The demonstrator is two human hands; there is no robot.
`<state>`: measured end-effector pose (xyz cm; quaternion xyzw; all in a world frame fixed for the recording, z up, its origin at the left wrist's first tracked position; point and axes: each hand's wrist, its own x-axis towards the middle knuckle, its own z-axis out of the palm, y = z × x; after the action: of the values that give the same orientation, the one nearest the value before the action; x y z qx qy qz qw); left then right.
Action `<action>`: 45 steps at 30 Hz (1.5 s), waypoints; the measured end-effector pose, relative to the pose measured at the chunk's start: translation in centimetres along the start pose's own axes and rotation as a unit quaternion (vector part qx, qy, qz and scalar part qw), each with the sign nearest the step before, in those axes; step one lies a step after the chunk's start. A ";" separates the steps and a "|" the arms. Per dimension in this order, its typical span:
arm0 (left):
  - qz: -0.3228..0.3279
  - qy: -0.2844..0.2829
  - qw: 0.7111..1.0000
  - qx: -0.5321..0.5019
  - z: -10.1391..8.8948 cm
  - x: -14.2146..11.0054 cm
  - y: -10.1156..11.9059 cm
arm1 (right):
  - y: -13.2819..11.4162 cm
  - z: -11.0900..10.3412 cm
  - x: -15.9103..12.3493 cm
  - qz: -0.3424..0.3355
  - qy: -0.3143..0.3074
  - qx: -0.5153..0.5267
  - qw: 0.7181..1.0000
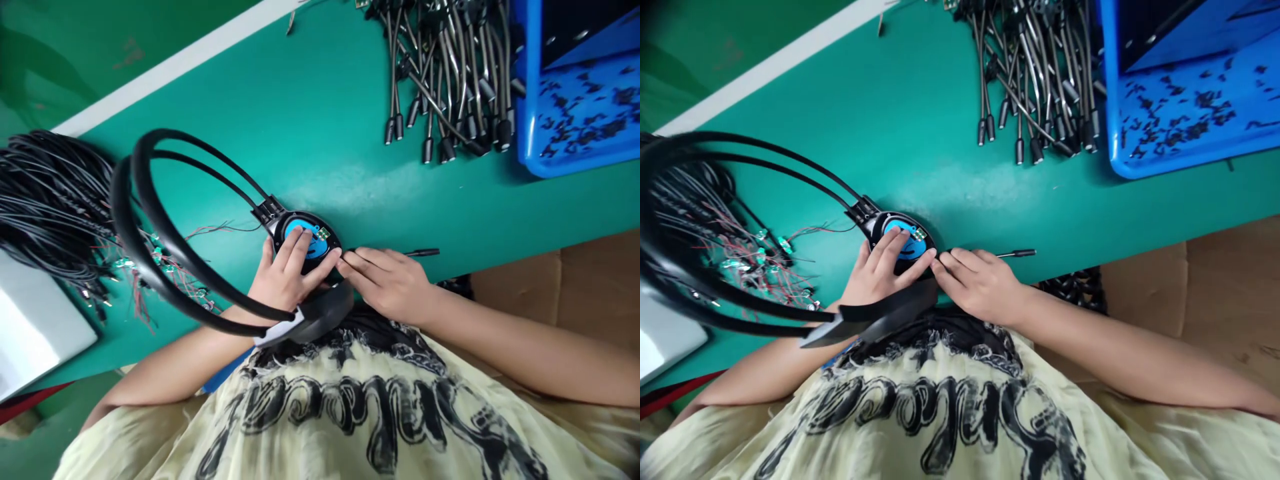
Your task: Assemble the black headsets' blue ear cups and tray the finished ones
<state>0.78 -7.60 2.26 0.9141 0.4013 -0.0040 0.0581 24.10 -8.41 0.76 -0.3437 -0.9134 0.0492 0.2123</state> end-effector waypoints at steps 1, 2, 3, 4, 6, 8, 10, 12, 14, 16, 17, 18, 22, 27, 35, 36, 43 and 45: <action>0.000 0.008 1.000 0.004 0.2 0.0 0.0 | -0.2 0.1 -0.1 0.008 0.009 -0.002 1.000; -0.003 0.020 1.000 0.007 0.5 0.0 0.1 | -0.3 0.3 -0.2 0.018 0.014 -0.004 1.000; -0.004 0.032 0.999 0.006 0.7 0.0 0.1 | -0.5 0.4 -0.3 0.027 0.013 -0.006 1.000; -0.007 0.044 0.999 0.001 1.0 -0.1 0.1 | -0.6 0.5 -0.5 0.033 0.012 -0.007 0.999; -0.017 0.067 0.997 -0.015 1.5 -0.3 0.1 | -0.6 0.7 -0.8 0.035 0.008 0.004 0.999; -0.019 0.072 0.997 -0.035 1.9 -0.8 -0.1 | -0.4 1.0 -1.0 0.030 0.010 0.033 0.999; -0.015 0.055 0.997 -0.059 2.2 -1.2 -0.6 | -0.2 1.3 -1.1 0.035 0.012 0.063 0.997; -0.002 0.029 0.996 -0.084 2.1 -1.6 -1.2 | 0.0 1.5 -1.2 0.044 0.012 0.085 0.995; 0.026 0.005 0.995 -0.100 1.6 -1.8 -1.8 | 0.1 1.5 -1.2 0.047 0.011 0.099 0.994; 0.067 -0.013 0.992 -0.103 0.9 -1.7 -2.3 | 0.2 1.3 -1.1 0.047 0.007 0.113 0.993; 0.085 -0.025 0.991 -0.100 0.4 -1.7 -2.5 | 0.2 1.2 -1.0 0.045 0.005 0.120 0.992; 0.098 -0.034 0.990 -0.097 0.0 -1.6 -2.6 | 0.2 1.0 -1.0 0.043 0.004 0.128 0.991; 0.117 -0.056 0.986 -0.101 -1.1 -1.5 -2.6 | 0.2 0.2 -0.5 0.037 0.001 0.148 0.988; 0.107 -0.036 0.987 -0.111 -0.7 -1.2 -2.3 | 0.3 0.3 -0.6 0.039 -0.004 0.130 0.991; 0.042 0.028 0.998 -0.031 0.7 -2.9 -1.0 | -0.2 -1.4 1.1 0.082 -0.002 0.113 0.990; 0.027 0.029 0.999 -0.021 1.1 -3.4 -0.8 | -0.9 -1.7 2.2 0.053 0.016 0.122 0.991; -0.186 0.066 0.980 0.025 3.5 -2.5 2.3 | -3.6 -0.9 9.1 -0.075 0.081 0.076 0.991; -0.177 0.070 0.982 0.003 1.9 -1.9 3.4 | -0.9 -0.3 10.0 -0.066 0.077 0.070 0.992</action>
<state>2.08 -11.47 0.87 0.8265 0.5602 0.0488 0.0251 16.98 -2.61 4.76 -0.2700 -0.9093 0.0719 0.3085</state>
